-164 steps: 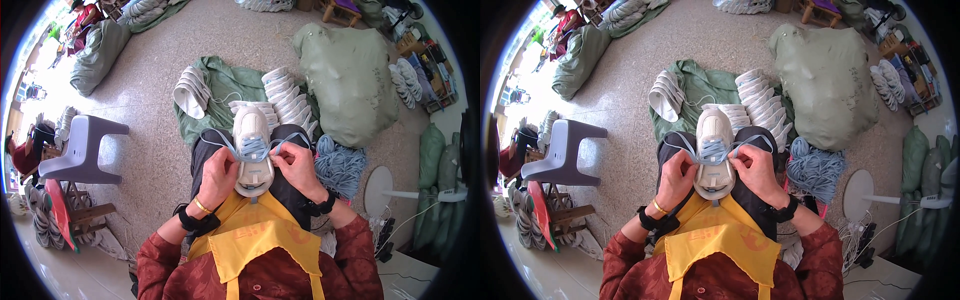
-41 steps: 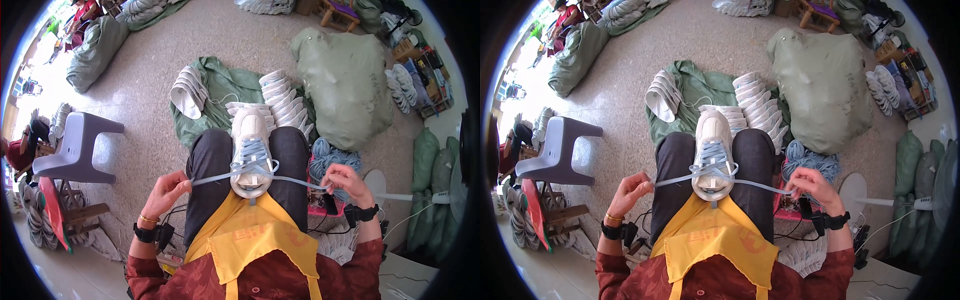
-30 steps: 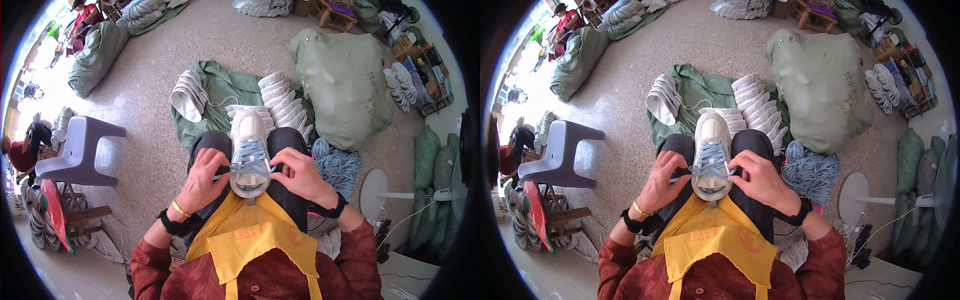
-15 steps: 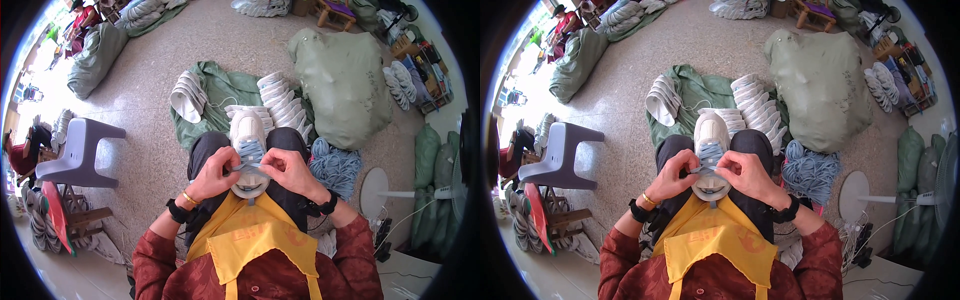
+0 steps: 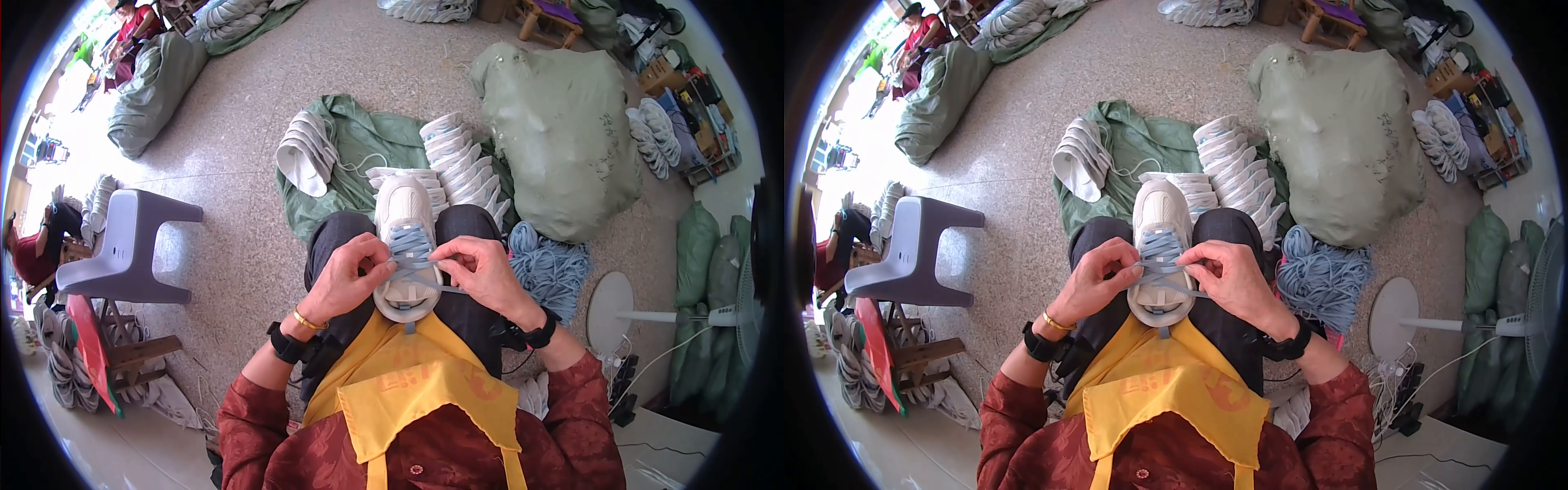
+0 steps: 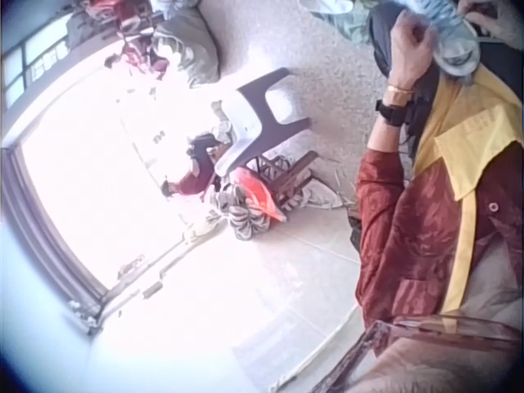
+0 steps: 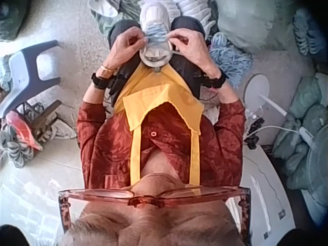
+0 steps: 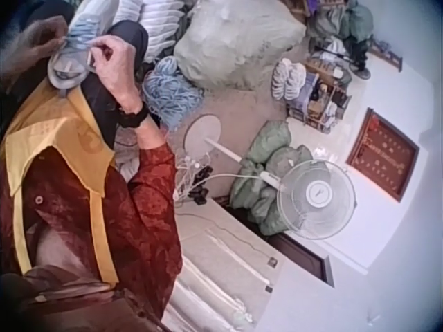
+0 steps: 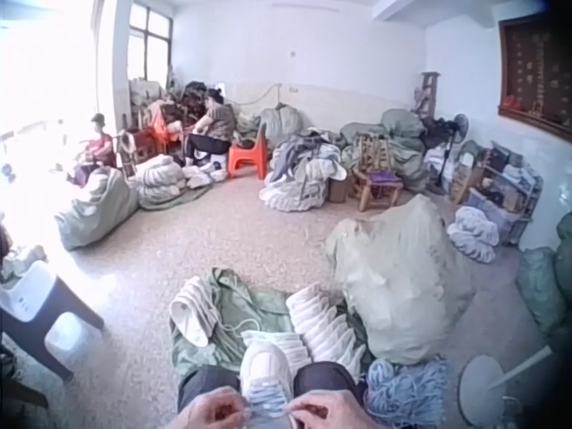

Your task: Lacing white sneakers in a shoe manufacturing workshop.

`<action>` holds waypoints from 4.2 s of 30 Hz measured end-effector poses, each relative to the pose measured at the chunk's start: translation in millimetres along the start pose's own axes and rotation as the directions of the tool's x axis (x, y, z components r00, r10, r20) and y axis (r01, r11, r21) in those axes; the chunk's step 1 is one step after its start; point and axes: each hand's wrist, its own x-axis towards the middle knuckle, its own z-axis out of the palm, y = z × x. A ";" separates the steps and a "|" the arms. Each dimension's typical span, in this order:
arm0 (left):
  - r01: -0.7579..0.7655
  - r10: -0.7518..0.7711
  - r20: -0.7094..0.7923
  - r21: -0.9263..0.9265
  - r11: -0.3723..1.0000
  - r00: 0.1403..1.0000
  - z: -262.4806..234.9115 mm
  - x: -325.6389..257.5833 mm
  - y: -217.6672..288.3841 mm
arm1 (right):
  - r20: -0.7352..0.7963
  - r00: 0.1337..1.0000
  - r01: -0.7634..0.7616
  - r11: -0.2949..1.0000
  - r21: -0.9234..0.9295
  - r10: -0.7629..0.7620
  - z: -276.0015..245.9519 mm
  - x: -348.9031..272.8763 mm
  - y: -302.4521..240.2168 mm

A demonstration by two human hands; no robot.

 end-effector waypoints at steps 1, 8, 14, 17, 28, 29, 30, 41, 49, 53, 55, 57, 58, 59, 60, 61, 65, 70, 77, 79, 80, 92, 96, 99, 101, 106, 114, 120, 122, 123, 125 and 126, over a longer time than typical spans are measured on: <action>0.001 -0.001 -0.001 0.001 1.000 1.000 -2.4 0.3 2.0 | 0.037 0.992 -0.120 0.988 0.095 0.117 -0.5 -0.1 -5.9; 0.072 -0.081 0.082 0.112 0.991 0.993 -3.5 1.6 2.8 | 0.191 0.971 -0.212 0.888 0.408 0.144 1.3 3.4 -17.6; 0.097 -0.101 0.056 0.066 0.993 0.993 -2.8 0.3 1.3 | 0.138 0.989 -0.087 0.964 0.250 0.053 -11.1 9.3 -0.1; 0.104 -0.106 0.017 0.096 0.990 0.994 -2.5 2.1 1.6 | 0.065 0.996 -0.063 0.997 0.033 0.061 -11.0 6.9 3.2; 0.121 -0.120 0.047 -0.021 0.992 0.992 -1.8 -9.7 0.2 | -0.075 0.997 0.020 0.999 0.030 -0.018 -2.5 7.1 10.5; 0.127 -0.125 0.046 -0.029 0.992 0.991 -1.2 -10.1 0.9 | -0.055 0.998 -0.004 1.000 0.016 0.005 -3.8 7.1 9.6; 0.132 -0.130 0.044 -0.036 0.991 0.991 -0.6 -10.2 1.0 | -0.035 0.999 -0.027 1.000 0.002 0.027 -4.9 7.1 8.7; 0.054 -0.053 -0.005 0.073 0.996 0.999 2.6 -8.7 -0.4 | 0.003 0.999 -0.043 0.999 -0.011 0.043 -4.5 5.2 10.5; 0.053 -0.048 -0.054 0.090 0.995 0.997 2.8 -18.8 -1.6 | -0.004 0.996 -0.083 0.985 0.154 0.085 -5.0 8.8 19.0; 0.039 -0.033 -0.049 0.111 0.993 0.998 3.7 -20.8 0.6 | 0.031 0.990 -0.141 0.967 0.214 0.138 -5.9 10.7 19.8; 0.033 -0.025 -0.058 0.141 0.990 0.998 4.9 -20.8 5.1 | 0.045 0.988 -0.157 0.964 0.213 0.151 -5.5 10.7 19.0; 0.044 -0.037 -0.054 0.149 0.988 0.998 5.9 -21.1 13.9 | 0.041 0.986 -0.164 0.972 0.168 0.159 -4.6 10.6 16.9; 0.045 -0.037 -0.056 0.149 0.988 0.998 6.5 -21.9 14.8 | 0.043 0.986 -0.163 0.972 0.168 0.158 -5.1 11.3 14.0; 0.070 -0.060 -0.071 0.153 0.986 0.996 7.3 -23.2 15.3 | 0.049 0.986 -0.161 0.983 0.093 0.157 -6.4 12.3 9.6; 0.095 -0.082 -0.085 0.157 0.983 0.993 7.6 -24.2 15.3 | 0.055 0.986 -0.158 0.987 0.017 0.156 -6.7 13.2 7.4; 0.094 -0.082 -0.084 0.156 0.983 0.993 7.2 -24.5 15.0 | 0.054 0.986 -0.158 0.987 0.017 0.157 -5.9 13.2 8.8; 0.098 -0.095 -0.089 0.026 0.995 0.991 2.2 -28.0 6.5 | -0.002 0.990 -0.142 0.989 0.042 0.142 -2.7 14.1 12.7; 0.166 -0.173 -0.033 -0.142 0.976 0.984 -10.1 -35.2 8.8 | -0.006 0.991 -0.133 0.982 0.130 0.135 -1.6 13.8 12.7; 0.179 -0.177 0.027 -0.183 0.967 0.984 -11.8 -40.2 6.1 | -0.014 0.992 -0.125 0.981 0.151 0.129 1.2 15.3 20.5; 0.164 -0.161 0.032 -0.155 0.974 0.986 -11.8 -40.5 6.8 | -0.024 0.993 -0.114 0.978 0.172 0.120 1.1 12.8 22.7; 0.154 -0.152 0.031 -0.108 0.982 0.988 -12.0 -41.1 8.1 | -0.081 0.989 -0.105 0.976 0.191 0.122 0.9 8.8 23.4; -0.022 0.057 -0.096 0.330 0.944 0.994 -0.1 -42.7 28.4 | -0.051 0.982 0.141 0.878 -0.458 -0.184 1.3 -52.8 -4.7; -0.061 0.118 -0.136 0.364 0.929 0.984 0.0 -42.8 30.1 | -0.081 0.993 0.059 0.939 -0.338 -0.091 -1.9 -51.2 -24.2; -0.042 0.103 -0.136 0.394 0.918 0.985 -1.0 -44.4 30.9 | -0.133 0.943 0.196 0.832 -0.518 -0.305 -8.2 -46.3 -21.8; -0.040 0.103 -0.136 0.403 0.914 0.985 -2.7 -45.3 31.1 | -0.156 0.931 0.192 0.804 -0.562 -0.331 -14.6 -43.8 -17.0; -0.039 0.112 -0.135 0.455 0.890 0.985 -14.5 -51.7 29.2 | -0.232 0.917 0.136 0.802 -0.582 -0.324 -29.1 -44.1 -0.3; 0.061 0.057 -0.205 0.528 0.847 0.977 -45.6 -81.4 23.6 | -0.367 0.927 -0.099 0.897 -0.431 -0.074 -58.1 -65.8 21.8; 0.121 0.023 -0.236 0.574 0.810 0.971 -70.6 -102.4 8.0 | -0.374 0.928 -0.169 0.905 -0.390 0.012 -69.6 -77.6 40.5; 0.139 0.014 -0.256 0.569 0.810 0.967 -76.7 -108.4 6.4 | -0.379 0.925 -0.181 0.907 -0.380 0.026 -71.7 -79.6 43.7; 0.146 0.013 -0.260 0.582 0.800 0.966 -79.7 -111.4 6.3 | -0.380 0.924 -0.197 0.902 -0.384 0.040 -72.8 -80.6 44.7; 0.146 0.019 -0.266 0.585 0.798 0.964 -85.8 -116.9 3.8 | -0.379 0.924 -0.214 0.896 -0.388 0.056 -74.9 -81.5 47.1; 0.145 0.026 -0.272 0.588 0.796 0.962 -88.8 -119.3 2.8 | -0.382 0.921 -0.228 0.894 -0.385 0.070 -75.9 -81.8 48.0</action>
